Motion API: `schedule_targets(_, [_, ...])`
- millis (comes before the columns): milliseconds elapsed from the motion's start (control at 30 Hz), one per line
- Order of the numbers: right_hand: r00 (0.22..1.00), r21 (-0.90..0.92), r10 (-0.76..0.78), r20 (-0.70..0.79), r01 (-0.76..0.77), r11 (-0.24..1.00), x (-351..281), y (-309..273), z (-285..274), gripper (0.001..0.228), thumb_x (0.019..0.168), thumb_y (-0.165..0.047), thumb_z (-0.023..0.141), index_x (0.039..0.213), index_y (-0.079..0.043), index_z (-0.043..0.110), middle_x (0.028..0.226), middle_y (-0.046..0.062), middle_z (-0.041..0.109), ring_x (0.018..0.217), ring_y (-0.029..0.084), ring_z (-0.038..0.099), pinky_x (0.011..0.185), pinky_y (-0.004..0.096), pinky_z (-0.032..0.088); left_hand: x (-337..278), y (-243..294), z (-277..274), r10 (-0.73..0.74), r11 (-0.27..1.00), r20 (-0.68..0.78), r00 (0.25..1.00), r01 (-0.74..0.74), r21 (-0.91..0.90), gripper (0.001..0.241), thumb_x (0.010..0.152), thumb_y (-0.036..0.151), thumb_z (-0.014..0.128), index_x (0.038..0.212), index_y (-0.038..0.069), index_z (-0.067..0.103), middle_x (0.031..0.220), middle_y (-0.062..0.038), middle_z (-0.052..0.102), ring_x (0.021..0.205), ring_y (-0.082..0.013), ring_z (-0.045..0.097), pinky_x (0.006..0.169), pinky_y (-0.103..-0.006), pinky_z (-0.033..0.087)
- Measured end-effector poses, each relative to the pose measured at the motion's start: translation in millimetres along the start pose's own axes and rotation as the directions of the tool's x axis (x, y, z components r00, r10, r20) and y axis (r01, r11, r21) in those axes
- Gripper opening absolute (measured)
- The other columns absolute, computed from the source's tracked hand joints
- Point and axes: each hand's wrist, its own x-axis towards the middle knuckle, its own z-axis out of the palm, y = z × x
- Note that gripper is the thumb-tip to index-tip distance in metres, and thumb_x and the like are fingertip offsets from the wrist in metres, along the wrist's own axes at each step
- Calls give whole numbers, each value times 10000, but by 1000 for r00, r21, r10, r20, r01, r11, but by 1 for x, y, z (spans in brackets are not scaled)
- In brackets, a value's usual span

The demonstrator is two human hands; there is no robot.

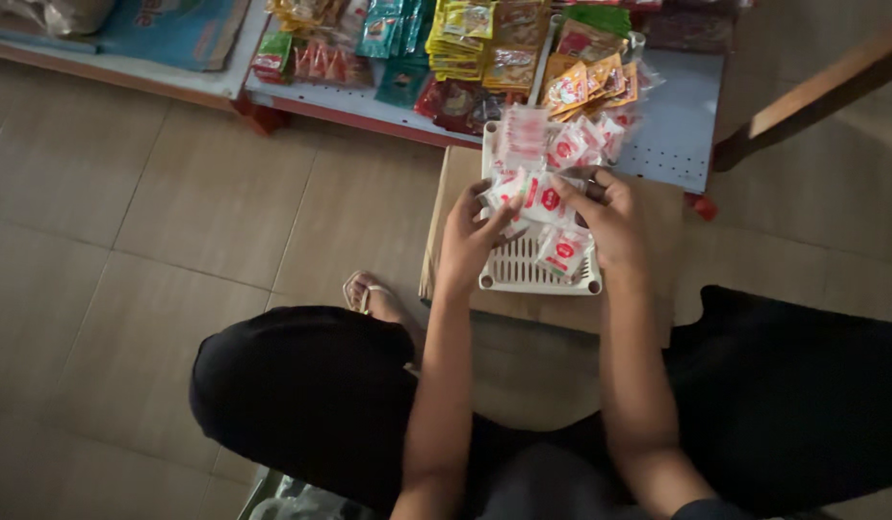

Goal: The person arranges snack packets on a shelf, then sits on the floor to organize small white packets from a basket onto a cardboard box. The person handles the packets one by one, placing them in neat rows.

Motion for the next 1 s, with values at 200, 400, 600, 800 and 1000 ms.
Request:
schedule_targets(200, [977, 49, 118, 176, -128, 991, -3, 1, 4, 585, 802, -245, 823, 1310, -116, 562, 1044, 9, 723, 761, 135, 722, 583, 220, 521, -10, 3, 22, 156, 967, -236, 959, -100, 234, 492, 904, 98, 799, 1304, -69, 567, 1104, -171, 731, 908, -174, 730, 723, -312, 644])
schedule_targets(400, [973, 344, 211, 94, -230, 910, 29, 62, -12, 550, 833, -58, 845, 1317, -55, 583, 1026, 89, 718, 852, 167, 718, 723, 271, 611, -6, 2, 13, 229, 949, -245, 942, -160, 272, 495, 886, 120, 778, 1299, -57, 569, 1090, -156, 722, 891, -161, 731, 682, -292, 650])
schedule_targets(600, [922, 683, 300, 246, -384, 621, 44, 84, -43, 263, 972, -138, 871, 1096, -75, 647, 899, 62, 632, 895, 250, 706, 701, 363, 529, 1, 4, -16, 216, 972, -317, 924, -173, 159, 454, 924, 111, 760, 1303, -51, 569, 1093, -137, 711, 920, -158, 722, 696, -289, 637])
schedule_targets(800, [897, 576, 407, 172, -427, 697, 29, 48, -14, 305, 920, -237, 739, 1201, -143, 665, 991, 105, 704, 944, 315, 756, 798, 430, 621, 3, 12, -24, 185, 978, -390, 902, -207, -15, 410, 924, 129, 750, 1251, -52, 582, 1070, -95, 677, 902, -130, 675, 716, -313, 666])
schedule_targets(1000, [986, 202, 116, 121, -138, 970, 22, 47, 4, 384, 954, -271, 671, 1307, -149, 581, 1050, 130, 717, 763, 250, 755, 582, 365, 635, 0, 13, -28, 216, 976, -413, 884, -190, 104, 394, 949, 171, 760, 1247, -41, 613, 1053, -84, 700, 904, -108, 669, 699, -263, 601])
